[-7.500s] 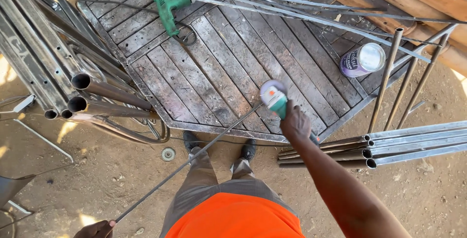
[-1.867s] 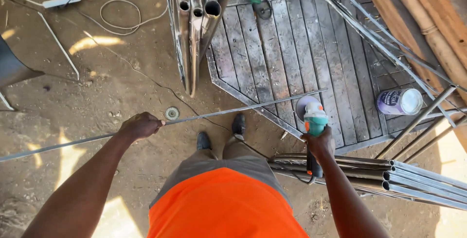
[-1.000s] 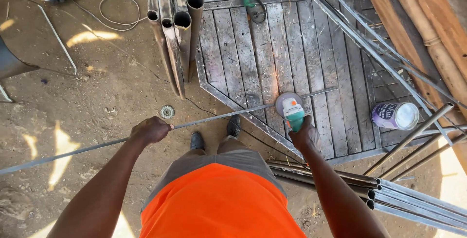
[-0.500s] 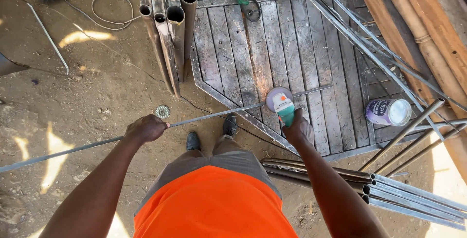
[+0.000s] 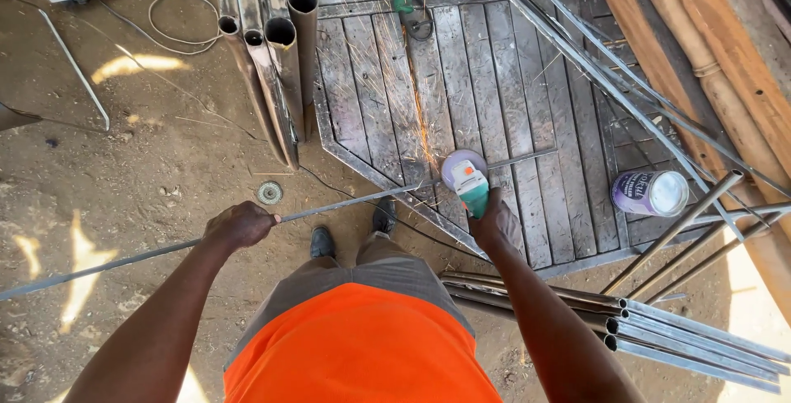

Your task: Using a handheld angle grinder to smooth the surface and edges of long metal rods in a fabrication area.

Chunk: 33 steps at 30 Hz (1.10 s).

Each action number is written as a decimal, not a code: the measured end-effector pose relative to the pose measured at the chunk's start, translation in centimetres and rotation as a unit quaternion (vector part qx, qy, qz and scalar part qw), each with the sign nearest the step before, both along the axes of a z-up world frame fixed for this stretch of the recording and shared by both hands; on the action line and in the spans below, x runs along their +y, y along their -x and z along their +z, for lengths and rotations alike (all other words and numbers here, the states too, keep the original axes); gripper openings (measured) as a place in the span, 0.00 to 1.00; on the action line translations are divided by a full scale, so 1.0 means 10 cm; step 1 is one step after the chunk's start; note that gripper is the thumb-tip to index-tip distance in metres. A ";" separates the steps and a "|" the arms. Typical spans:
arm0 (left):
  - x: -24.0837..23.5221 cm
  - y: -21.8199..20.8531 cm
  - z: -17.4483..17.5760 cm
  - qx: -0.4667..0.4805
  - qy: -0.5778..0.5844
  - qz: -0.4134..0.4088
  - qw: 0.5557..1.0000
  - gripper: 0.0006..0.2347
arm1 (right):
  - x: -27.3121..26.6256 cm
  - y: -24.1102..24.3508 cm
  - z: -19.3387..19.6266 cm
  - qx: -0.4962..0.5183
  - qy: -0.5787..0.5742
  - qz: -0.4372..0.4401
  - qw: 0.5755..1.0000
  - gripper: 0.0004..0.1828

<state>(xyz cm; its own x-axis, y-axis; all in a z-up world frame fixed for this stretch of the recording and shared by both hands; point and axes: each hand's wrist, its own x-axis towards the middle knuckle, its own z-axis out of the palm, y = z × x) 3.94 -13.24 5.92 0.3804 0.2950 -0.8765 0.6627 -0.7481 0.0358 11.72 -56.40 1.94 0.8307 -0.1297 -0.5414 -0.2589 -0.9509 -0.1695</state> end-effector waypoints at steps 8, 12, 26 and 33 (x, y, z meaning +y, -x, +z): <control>0.01 0.05 -0.13 0.001 0.002 0.007 1.000 0.17 | -0.58 -0.22 -0.42 -0.026 0.023 -0.085 0.996 0.28; 0.01 0.02 -0.13 -0.002 0.003 0.002 1.000 0.16 | -0.41 -0.16 -0.41 0.010 0.018 -0.065 0.998 0.29; 0.00 0.10 -0.30 -0.006 0.013 0.011 1.000 0.16 | -0.13 0.14 -0.21 0.033 0.001 -0.041 0.999 0.26; -0.02 0.15 -0.46 -0.010 0.016 0.009 1.000 0.15 | 0.31 0.31 0.03 0.074 -0.018 0.052 0.996 0.25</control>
